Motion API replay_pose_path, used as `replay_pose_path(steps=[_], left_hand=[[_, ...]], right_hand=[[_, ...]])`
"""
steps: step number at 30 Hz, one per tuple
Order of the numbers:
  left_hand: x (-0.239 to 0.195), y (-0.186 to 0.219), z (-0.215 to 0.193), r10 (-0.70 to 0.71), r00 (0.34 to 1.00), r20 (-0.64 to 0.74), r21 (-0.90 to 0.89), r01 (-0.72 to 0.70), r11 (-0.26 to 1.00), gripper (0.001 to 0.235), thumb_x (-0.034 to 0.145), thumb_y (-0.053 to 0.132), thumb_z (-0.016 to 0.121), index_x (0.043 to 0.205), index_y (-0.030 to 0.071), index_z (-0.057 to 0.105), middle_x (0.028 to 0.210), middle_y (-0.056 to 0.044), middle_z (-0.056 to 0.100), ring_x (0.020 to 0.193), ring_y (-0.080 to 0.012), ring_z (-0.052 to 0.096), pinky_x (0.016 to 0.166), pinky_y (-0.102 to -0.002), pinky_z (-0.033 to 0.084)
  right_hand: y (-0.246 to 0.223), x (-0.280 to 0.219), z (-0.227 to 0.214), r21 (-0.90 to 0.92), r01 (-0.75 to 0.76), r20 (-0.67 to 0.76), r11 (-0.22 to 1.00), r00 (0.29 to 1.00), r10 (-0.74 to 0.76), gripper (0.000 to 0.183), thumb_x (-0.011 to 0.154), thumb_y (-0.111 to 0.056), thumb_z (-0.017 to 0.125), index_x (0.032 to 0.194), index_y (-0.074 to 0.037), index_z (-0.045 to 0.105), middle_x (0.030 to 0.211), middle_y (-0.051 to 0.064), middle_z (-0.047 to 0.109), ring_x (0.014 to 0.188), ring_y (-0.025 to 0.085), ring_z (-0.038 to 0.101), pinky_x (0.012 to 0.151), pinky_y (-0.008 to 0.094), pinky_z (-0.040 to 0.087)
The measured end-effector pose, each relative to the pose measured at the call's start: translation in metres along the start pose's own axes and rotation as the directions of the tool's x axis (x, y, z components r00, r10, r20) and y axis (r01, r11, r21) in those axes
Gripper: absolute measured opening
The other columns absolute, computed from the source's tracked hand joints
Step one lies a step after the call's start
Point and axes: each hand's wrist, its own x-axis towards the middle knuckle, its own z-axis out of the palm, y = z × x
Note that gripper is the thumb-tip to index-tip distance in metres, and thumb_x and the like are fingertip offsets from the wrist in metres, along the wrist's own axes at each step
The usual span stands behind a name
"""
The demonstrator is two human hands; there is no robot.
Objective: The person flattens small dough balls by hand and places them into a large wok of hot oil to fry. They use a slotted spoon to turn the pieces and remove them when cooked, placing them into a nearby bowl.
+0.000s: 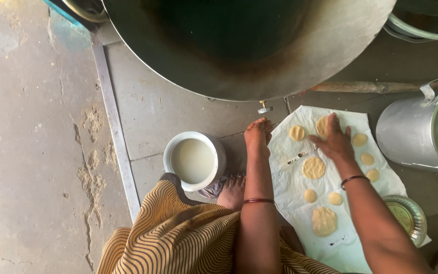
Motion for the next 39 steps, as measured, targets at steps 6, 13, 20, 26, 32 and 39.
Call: replay_pose_path(steps=[6, 13, 20, 26, 32, 39], left_hand=[[0.0, -0.005, 0.0, -0.002, 1.0, -0.006, -0.016, 0.002, 1.0, 0.019, 0.099, 0.019, 0.055, 0.107, 0.009, 0.068, 0.097, -0.006, 0.074, 0.083, -0.017, 0.07, 0.062, -0.026, 0.047], [0.003, -0.003, 0.003, 0.008, 1.0, 0.028, -0.015, -0.007, 1.0, 0.018, 0.1, 0.021, 0.057, 0.106, 0.008, 0.068, 0.097, -0.006, 0.074, 0.082, -0.0172, 0.068, 0.062, -0.026, 0.047], [-0.002, -0.002, -0.002, 0.0, 1.0, 0.006, -0.043, 0.0, 0.999, 0.019, 0.099, 0.019, 0.056, 0.107, 0.009, 0.069, 0.098, -0.005, 0.074, 0.084, -0.0165, 0.069, 0.063, -0.025, 0.047], [-0.001, 0.001, 0.0, -0.008, 1.0, 0.004, -0.035, 0.009, 0.999, 0.019, 0.099, 0.019, 0.055, 0.108, 0.01, 0.069, 0.098, -0.004, 0.074, 0.084, -0.0147, 0.068, 0.064, -0.025, 0.048], [0.001, 0.006, -0.001, -0.001, 1.0, -0.002, -0.01, 0.001, 1.0, 0.02, 0.1, 0.021, 0.053, 0.107, 0.011, 0.069, 0.097, -0.003, 0.074, 0.083, -0.0143, 0.068, 0.066, -0.026, 0.048], [0.001, 0.005, 0.0, -0.003, 1.0, 0.0, -0.029, 0.003, 1.0, 0.018, 0.099, 0.019, 0.055, 0.108, 0.01, 0.069, 0.097, -0.004, 0.074, 0.081, -0.0141, 0.067, 0.065, -0.026, 0.047]], right_hand=[[0.008, -0.014, -0.005, -0.266, 0.043, -0.026, 0.963, 0.998, -0.052, 0.121, 0.08, -0.071, 0.067, 0.16, 0.002, 0.013, 0.16, 0.024, 0.038, 0.149, 0.03, 0.036, 0.119, 0.051, 0.006], [0.002, -0.036, -0.008, -0.191, -0.014, 0.048, 0.981, 0.999, 0.024, 0.114, 0.085, -0.069, 0.062, 0.163, 0.0, 0.017, 0.153, 0.014, 0.054, 0.132, 0.029, 0.058, 0.131, 0.047, 0.008], [-0.012, -0.047, -0.011, -0.229, 0.064, 0.045, 0.971, 0.997, -0.055, 0.108, 0.086, -0.066, 0.063, 0.159, 0.002, 0.023, 0.151, 0.019, 0.053, 0.132, 0.03, 0.056, 0.125, 0.047, 0.011], [-0.021, -0.042, -0.003, -0.187, 0.167, -0.008, 0.968, 0.985, -0.171, 0.102, 0.083, -0.061, 0.067, 0.155, 0.003, 0.032, 0.148, 0.022, 0.053, 0.133, 0.033, 0.054, 0.121, 0.045, 0.019], [0.011, -0.002, -0.012, 0.253, -0.156, -0.253, 0.955, 0.942, 0.221, 0.051, 0.1, -0.036, 0.059, 0.148, -0.017, 0.055, 0.135, 0.013, 0.068, 0.117, 0.032, 0.066, 0.109, 0.04, 0.046], [0.038, 0.026, 0.001, 0.06, 0.047, -0.342, 0.997, 0.939, -0.024, 0.03, 0.095, -0.007, 0.068, 0.124, -0.012, 0.075, 0.113, 0.015, 0.069, 0.097, 0.032, 0.069, 0.083, 0.041, 0.054]])
